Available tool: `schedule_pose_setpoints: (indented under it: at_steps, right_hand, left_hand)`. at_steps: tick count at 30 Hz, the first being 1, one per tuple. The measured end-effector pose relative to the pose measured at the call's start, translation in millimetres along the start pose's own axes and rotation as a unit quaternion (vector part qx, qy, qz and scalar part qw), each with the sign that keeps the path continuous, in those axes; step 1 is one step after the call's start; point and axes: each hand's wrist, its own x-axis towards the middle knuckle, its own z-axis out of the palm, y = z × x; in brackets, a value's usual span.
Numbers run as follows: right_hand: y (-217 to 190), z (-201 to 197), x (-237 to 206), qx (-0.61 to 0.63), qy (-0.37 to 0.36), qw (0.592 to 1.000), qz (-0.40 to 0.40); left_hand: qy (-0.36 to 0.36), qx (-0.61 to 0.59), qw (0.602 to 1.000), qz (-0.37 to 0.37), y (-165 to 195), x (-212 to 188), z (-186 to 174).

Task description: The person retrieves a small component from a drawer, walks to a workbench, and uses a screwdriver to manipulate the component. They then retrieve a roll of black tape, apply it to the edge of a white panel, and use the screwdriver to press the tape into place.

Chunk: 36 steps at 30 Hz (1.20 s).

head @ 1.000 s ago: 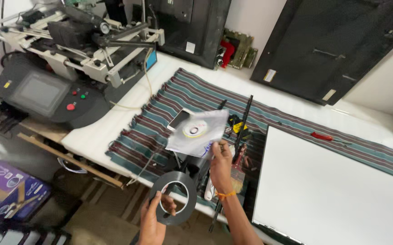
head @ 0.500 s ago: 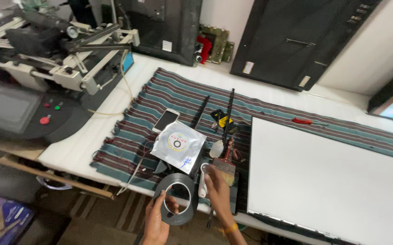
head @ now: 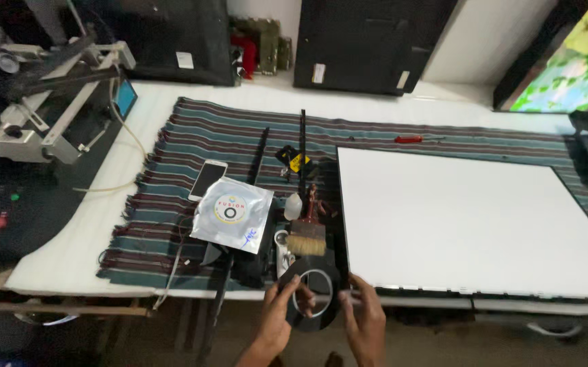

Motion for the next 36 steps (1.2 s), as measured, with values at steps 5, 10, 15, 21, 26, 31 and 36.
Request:
schedule_pose_setpoints:
  at_steps: [5,10,15,21,26,31,36]
  right_hand:
    - [-15,-34,1,-0.067,0.033,0.993,-0.09]
    - [-17,-66,13,-0.033,0.03,0.995,-0.091]
    - [6,-99,19,-0.078,0.038,0.996,-0.029]
    - [62,-166,28,0.306,0.033,0.941,0.141]
    - [116,-223,39,0.416,0.097,0.889,0.163]
    - [159,-270,48,0.464,0.157,0.853,0.182]
    - [188,-295,56,0.461,0.164,0.854,0.178]
  left_hand:
    - [-0.072,0.06,0.995,0.026,-7,-13,33]
    - [-0.117,0.033,0.992,0.031,-21,-14,61]
    - [-0.15,0.047,0.988,-0.002,-43,-10,90]
    - [-0.134,0.043,0.989,-0.039,-77,2,148]
    - [-0.149,0.028,0.987,-0.044,-125,16,190]
    - [-0.106,0.08,0.989,-0.058,-172,26,219]
    - [-0.139,0.099,0.984,-0.052,-194,23,245]
